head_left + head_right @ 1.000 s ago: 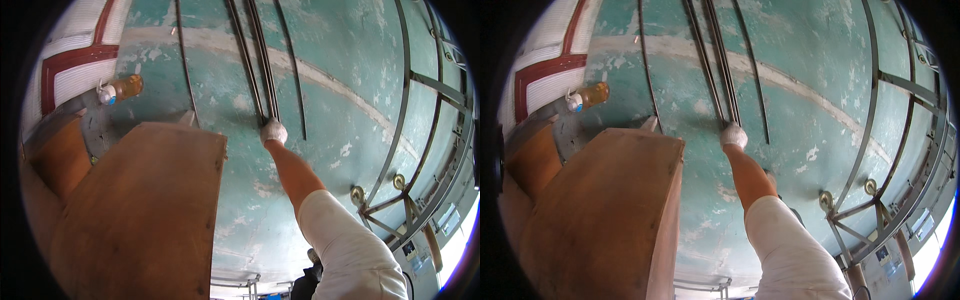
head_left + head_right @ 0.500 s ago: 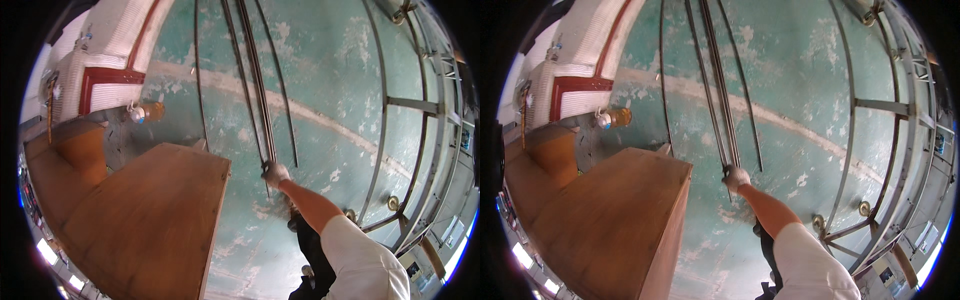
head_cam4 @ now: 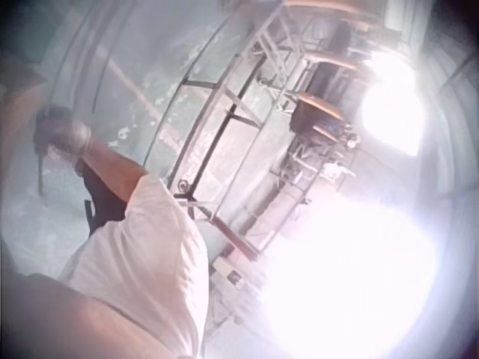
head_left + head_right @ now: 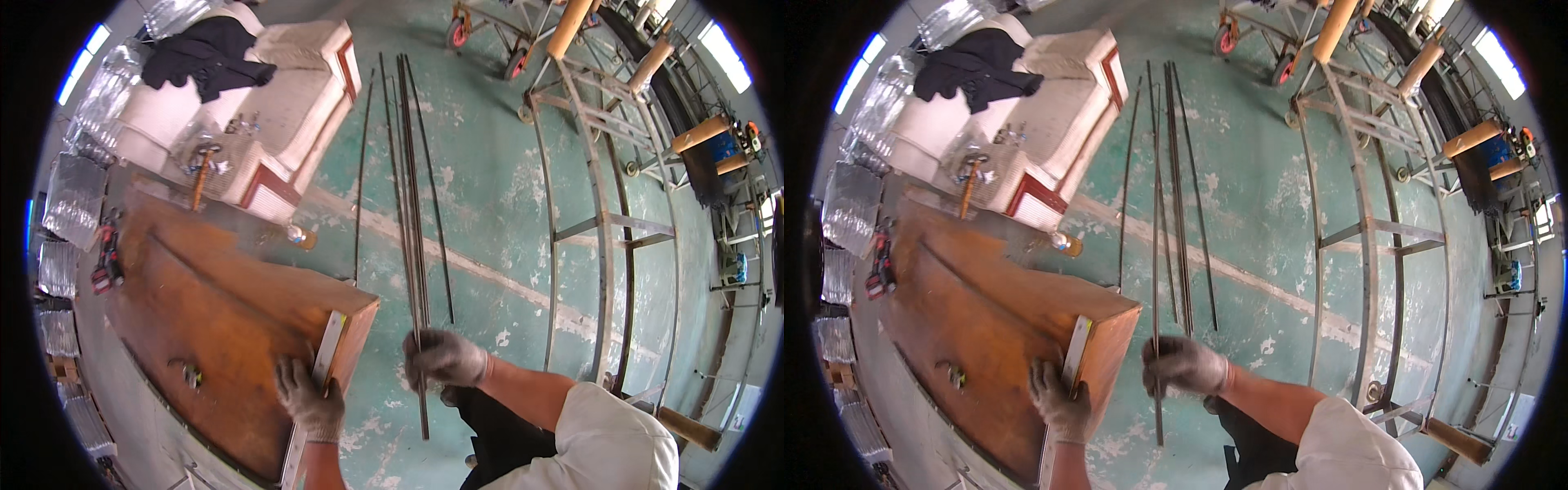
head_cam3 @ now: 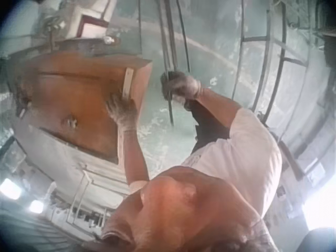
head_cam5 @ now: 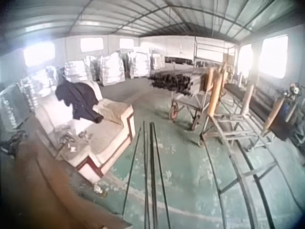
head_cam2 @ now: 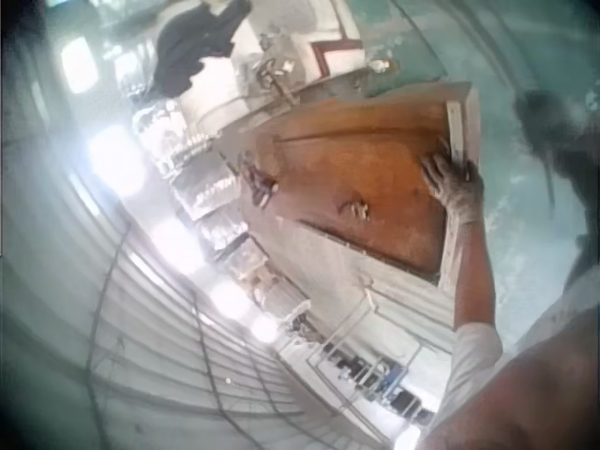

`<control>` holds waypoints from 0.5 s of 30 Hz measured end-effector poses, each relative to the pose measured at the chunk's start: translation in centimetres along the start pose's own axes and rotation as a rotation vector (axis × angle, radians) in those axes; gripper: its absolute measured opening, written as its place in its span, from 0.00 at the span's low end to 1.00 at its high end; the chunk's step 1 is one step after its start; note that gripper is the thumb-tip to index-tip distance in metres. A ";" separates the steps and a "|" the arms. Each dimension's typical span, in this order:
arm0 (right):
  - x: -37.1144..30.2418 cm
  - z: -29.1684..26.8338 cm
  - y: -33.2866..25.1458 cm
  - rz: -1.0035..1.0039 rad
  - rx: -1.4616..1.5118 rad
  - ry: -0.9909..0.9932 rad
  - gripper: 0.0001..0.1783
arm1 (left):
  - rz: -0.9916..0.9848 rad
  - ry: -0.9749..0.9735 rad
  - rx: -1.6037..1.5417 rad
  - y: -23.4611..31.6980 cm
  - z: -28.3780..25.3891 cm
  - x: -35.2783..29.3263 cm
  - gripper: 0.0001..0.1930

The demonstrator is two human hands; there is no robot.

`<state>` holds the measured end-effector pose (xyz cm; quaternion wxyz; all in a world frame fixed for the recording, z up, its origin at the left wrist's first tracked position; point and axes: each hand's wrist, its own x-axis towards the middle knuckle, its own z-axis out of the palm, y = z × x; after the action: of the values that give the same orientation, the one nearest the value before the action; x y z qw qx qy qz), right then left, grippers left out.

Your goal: The person operates a manual metal rod bending machine in a workshop. They load long metal rods into the machine, adjust the clamps and guides, and bend the rods into curved shapes. The person then removes the bent rods and places them on a wooden workbench.

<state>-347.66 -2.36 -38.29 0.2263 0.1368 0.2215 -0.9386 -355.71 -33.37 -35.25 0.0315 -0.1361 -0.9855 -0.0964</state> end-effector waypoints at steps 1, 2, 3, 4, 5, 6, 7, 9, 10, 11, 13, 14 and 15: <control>-1.0 2.8 -1.5 -0.094 0.066 -0.023 0.17 | -0.033 0.001 -0.133 0.5 -0.9 -1.5 0.36; -1.9 5.9 -3.2 -0.159 0.039 -0.034 0.19 | -0.070 0.007 -0.261 1.3 -2.1 -3.8 0.34; -2.4 8.2 -4.2 -0.221 0.020 -0.070 0.19 | -0.110 0.015 -0.388 2.1 -2.9 -6.3 0.31; -3.5 11.1 -5.2 -0.250 0.085 -0.146 0.18 | -0.246 0.020 -0.560 2.7 -3.3 -9.6 0.25; -4.7 13.7 -5.9 -0.258 0.100 -0.140 0.17 | -0.312 -0.004 -0.725 3.0 -3.8 -13.3 0.24; -6.1 15.9 -5.7 -0.266 0.115 -0.134 0.16 | -0.376 -0.030 -0.892 3.2 -4.6 -17.1 0.24; -7.5 17.6 -4.5 -0.260 0.093 -0.124 0.15 | -0.400 -0.093 -0.904 3.4 -6.1 -20.6 0.23; -9.4 20.7 -1.1 -0.230 0.049 -0.119 0.14 | -0.460 -0.170 -0.932 2.6 -8.9 -27.6 0.18; -10.6 22.2 1.4 -0.226 -0.008 -0.108 0.14 | -0.546 -0.165 -1.058 1.5 -10.6 -31.0 0.16; -12.0 23.3 4.7 -0.213 -0.067 -0.100 0.14 | -0.638 -0.154 -1.187 1.1 -13.9 -34.1 0.15; -15.7 26.2 12.1 -0.143 -0.171 -0.090 0.17 | -0.792 -0.006 -1.467 -0.6 -19.1 -41.5 0.13; -18.5 29.1 15.8 -0.131 -0.299 -0.031 0.18 | -0.782 0.104 -1.518 -1.4 -22.2 -45.3 0.16; -20.9 30.5 19.8 -0.157 -0.404 -0.095 0.16 | -0.790 0.157 -1.564 -1.9 -25.5 -49.0 0.16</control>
<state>-324.82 -25.08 -11.48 0.1854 0.0268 0.4041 -0.8954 -308.19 -53.08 -14.92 -0.0388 0.2394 -0.6071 -0.7567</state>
